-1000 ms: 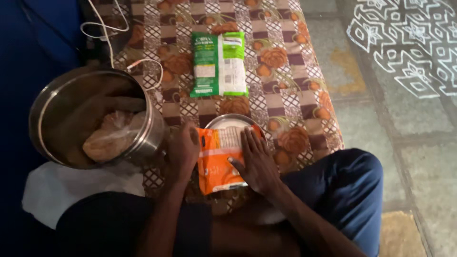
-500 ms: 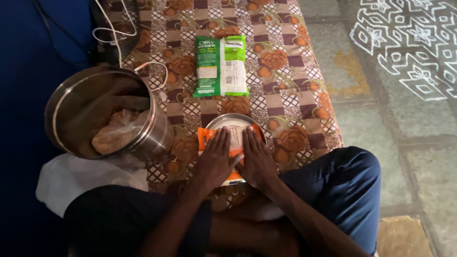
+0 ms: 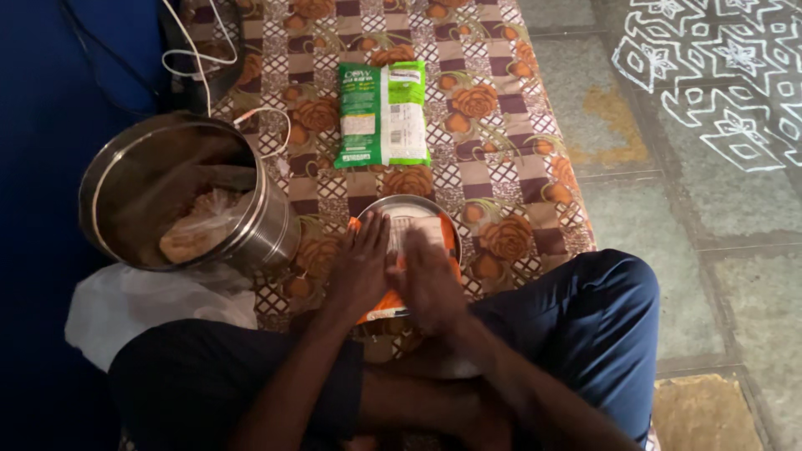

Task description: The person sits on the floor and handles several food packages, including a plastic bag of bread, a small green packet, and an orange maida packet. They wipe each item with a cloth and place them into a metal container.

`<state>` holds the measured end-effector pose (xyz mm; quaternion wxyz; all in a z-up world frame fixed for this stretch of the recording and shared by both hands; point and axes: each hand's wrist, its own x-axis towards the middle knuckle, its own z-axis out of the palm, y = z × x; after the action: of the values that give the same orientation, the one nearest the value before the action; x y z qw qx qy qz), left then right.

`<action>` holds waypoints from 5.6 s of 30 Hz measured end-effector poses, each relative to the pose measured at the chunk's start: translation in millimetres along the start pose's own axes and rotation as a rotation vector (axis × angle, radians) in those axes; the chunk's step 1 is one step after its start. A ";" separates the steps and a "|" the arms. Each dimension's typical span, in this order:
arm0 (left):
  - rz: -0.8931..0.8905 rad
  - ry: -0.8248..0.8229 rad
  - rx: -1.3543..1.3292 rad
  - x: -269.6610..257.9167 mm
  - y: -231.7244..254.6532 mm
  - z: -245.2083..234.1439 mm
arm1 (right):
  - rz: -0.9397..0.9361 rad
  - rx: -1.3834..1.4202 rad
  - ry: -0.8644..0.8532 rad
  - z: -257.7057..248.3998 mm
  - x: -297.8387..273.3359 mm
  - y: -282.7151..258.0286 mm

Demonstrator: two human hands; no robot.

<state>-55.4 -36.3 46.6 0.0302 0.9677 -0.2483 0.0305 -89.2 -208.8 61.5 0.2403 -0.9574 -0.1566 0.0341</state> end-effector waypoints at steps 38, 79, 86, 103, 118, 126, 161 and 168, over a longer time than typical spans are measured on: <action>0.054 -0.022 -0.069 -44.7 17.8 -16.3 | -0.356 0.005 -0.116 -62.6 -17.6 46.4; -0.327 0.754 -0.942 -2.5 -27.2 -24.7 | 0.080 0.772 0.348 -57.0 6.1 57.4; -0.320 0.485 -0.726 -11.4 -8.1 -36.9 | -0.117 0.184 0.495 -78.5 -2.2 42.6; -0.041 -0.035 -0.092 -10.5 23.0 28.0 | 0.048 -0.282 0.318 16.3 50.4 19.2; -0.214 -0.010 -0.204 -13.6 30.3 6.4 | 0.134 -0.241 0.235 -14.5 110.4 67.4; -0.230 -0.061 -0.203 -15.7 28.9 16.5 | -0.034 -0.149 0.200 5.7 35.6 30.5; 0.107 0.221 -0.485 16.5 58.5 -22.9 | -0.017 -0.424 -0.098 0.1 5.9 57.3; 0.031 0.427 -0.402 61.1 65.4 4.4 | -0.024 -0.377 0.091 11.0 2.3 58.8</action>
<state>-33.3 -123.0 49.5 0.2724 0.9101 -0.2523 0.1841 -71.8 -252.3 24.2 0.0639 -0.9841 -0.1606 -0.0418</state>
